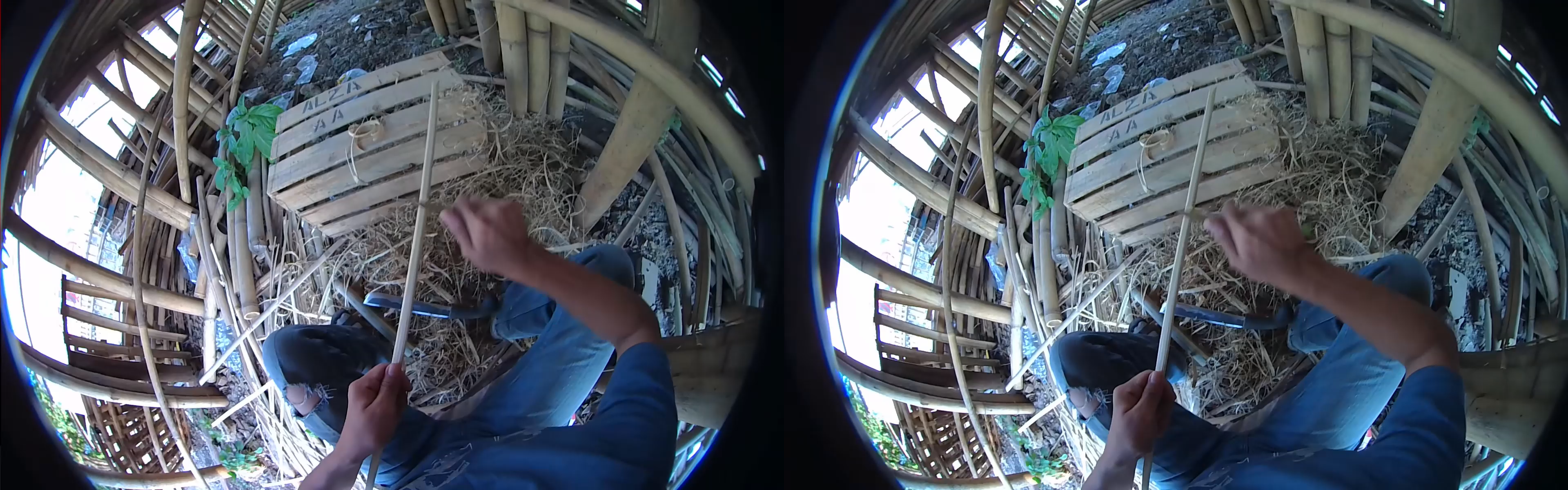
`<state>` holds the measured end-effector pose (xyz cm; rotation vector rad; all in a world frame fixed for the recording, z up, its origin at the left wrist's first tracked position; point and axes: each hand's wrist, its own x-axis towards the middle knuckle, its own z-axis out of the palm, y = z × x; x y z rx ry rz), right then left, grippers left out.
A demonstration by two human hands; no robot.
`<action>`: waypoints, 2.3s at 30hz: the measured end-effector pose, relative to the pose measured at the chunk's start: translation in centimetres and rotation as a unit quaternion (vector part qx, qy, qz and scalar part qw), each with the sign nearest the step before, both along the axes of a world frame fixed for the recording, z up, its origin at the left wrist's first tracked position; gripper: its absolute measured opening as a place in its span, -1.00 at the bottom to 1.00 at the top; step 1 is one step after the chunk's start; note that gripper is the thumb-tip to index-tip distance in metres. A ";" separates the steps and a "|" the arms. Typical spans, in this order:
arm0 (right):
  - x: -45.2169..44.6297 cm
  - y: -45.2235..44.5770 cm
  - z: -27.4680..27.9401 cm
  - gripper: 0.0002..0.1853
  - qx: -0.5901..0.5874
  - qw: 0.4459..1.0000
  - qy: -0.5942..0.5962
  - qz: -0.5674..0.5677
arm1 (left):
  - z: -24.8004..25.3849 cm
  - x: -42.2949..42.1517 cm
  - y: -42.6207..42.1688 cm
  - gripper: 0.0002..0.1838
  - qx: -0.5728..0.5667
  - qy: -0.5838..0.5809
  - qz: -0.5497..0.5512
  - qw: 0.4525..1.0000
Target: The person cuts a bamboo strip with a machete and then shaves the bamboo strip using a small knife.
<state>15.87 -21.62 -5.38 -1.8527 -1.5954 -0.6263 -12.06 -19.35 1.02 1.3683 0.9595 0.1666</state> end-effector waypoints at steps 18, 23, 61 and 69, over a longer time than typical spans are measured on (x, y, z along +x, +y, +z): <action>4.1 1.0 -1.4 -0.57 -0.048 0.994 0.038 -0.085 | 1.1 -2.3 -0.6 -0.65 -0.028 0.048 -0.033 0.998; 4.4 0.4 -1.5 -0.58 -0.021 0.999 -0.037 -0.019 | 0.3 -4.1 -0.9 -0.64 -0.059 0.054 -0.030 0.996; -0.9 0.0 -1.8 -0.52 -0.012 0.999 0.042 0.002 | -1.6 -4.2 -2.7 -0.79 0.352 0.123 -0.011 0.928; 0.5 0.2 -1.3 -0.52 -0.048 0.996 0.045 -0.061 | -2.3 -4.1 -2.8 -0.69 0.421 0.141 -0.018 0.896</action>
